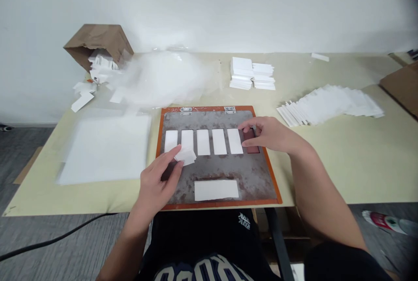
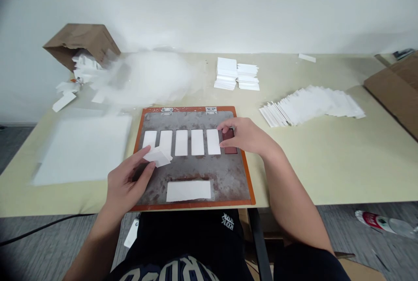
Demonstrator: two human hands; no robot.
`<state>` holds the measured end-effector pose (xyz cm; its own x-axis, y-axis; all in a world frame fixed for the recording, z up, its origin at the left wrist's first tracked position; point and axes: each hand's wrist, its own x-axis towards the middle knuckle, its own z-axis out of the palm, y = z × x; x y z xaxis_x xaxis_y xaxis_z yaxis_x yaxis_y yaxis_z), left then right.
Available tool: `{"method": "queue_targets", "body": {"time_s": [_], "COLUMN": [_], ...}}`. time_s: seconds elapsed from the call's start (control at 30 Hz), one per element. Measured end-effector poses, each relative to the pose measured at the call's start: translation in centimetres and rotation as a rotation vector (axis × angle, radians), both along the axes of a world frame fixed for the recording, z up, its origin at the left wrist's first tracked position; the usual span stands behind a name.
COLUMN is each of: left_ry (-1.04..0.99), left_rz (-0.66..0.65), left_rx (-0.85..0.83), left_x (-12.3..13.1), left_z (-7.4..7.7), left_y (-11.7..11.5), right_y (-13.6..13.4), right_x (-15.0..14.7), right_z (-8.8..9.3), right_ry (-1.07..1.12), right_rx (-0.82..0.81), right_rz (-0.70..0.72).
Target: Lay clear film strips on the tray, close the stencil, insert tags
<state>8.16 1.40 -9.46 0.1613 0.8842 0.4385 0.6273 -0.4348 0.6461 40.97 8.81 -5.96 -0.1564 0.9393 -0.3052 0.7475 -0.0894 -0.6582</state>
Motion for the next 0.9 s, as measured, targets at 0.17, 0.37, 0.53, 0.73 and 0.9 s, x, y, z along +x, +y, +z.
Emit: {"method": "queue_targets", "body": {"time_s": [0.17, 0.37, 0.53, 0.73, 0.9], "left_ry": [0.005, 0.088, 0.106, 0.074, 0.055], "left_rz": [0.0, -0.05, -0.072, -0.083, -0.101], "left_rx": [0.003, 0.136, 0.132, 0.099, 0.073], "left_x": [0.0, 0.7, 1.1, 0.9, 0.7], "left_z": [-0.1, 0.5, 1.0, 0.9, 1.0], "left_y": [0.0, 0.2, 0.3, 0.2, 0.2], "right_y": [-0.1, -0.8, -3.0, -4.4, -4.2], "right_x": [0.4, -1.8, -6.8, -9.6, -9.5], "right_z": [-0.2, 0.1, 0.3, -0.7, -0.9], "right_ry": [-0.004, 0.199, 0.165, -0.24, -0.248], "right_rx": [0.057, 0.443, 0.905, 1.13, 1.107], "right_rz": [0.016, 0.236, 0.513, 0.538, 0.541]}}
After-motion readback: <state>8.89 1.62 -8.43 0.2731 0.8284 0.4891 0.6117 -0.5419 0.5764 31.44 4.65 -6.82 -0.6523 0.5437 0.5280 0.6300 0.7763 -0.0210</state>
